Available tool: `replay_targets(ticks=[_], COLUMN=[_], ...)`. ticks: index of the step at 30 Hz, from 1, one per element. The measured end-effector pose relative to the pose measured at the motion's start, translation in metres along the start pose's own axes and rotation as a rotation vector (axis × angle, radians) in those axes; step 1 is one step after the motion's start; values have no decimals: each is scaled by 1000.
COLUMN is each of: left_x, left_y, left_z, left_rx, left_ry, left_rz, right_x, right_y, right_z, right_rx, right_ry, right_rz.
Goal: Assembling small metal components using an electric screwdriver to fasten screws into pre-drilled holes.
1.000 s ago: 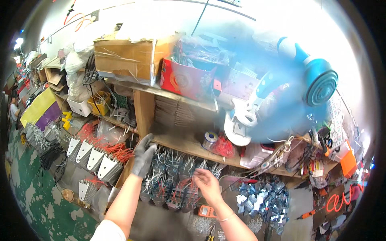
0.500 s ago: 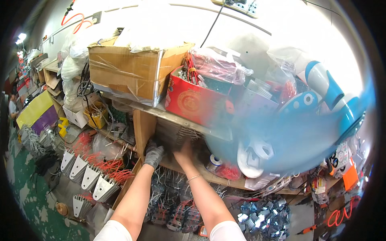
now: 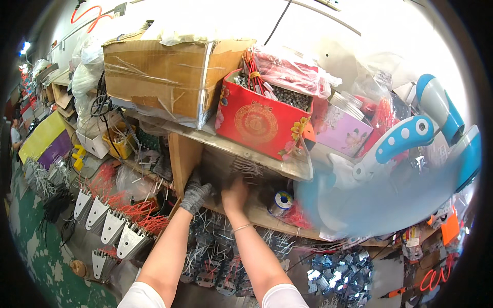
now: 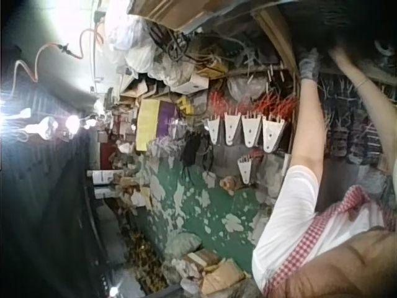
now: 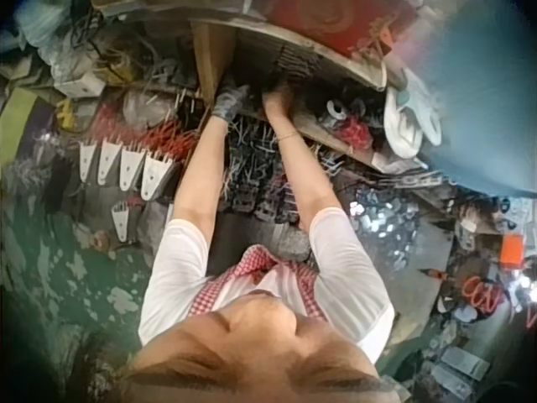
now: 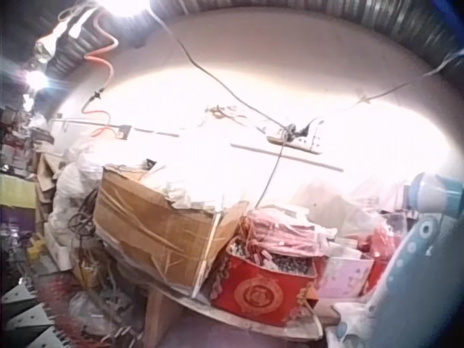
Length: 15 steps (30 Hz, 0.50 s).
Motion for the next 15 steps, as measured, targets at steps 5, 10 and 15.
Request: replay_targets(ticks=[5, 10, 15], left_x=[-7, 17, 35], left_y=[-3, 20, -69], left_z=[-1, -1, -31], left_rx=[58, 57, -108], left_ry=[-55, 47, -360], left_rz=[75, -113, -191], right_x=[7, -16, 26], right_y=[3, 12, 19], right_z=[-2, -8, 11], right_rx=[106, 32, 40], right_ry=[12, 32, -16], right_rz=[-59, 73, 85])
Point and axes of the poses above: each hand's wrist, its own z-axis away from the middle knuckle, its own x-axis out of the palm, y = z × x, the point moved 3 cm from there along -z, towards the middle knuckle, and after that the axes turned 15 degrees about -z, right-handed, at the moved point
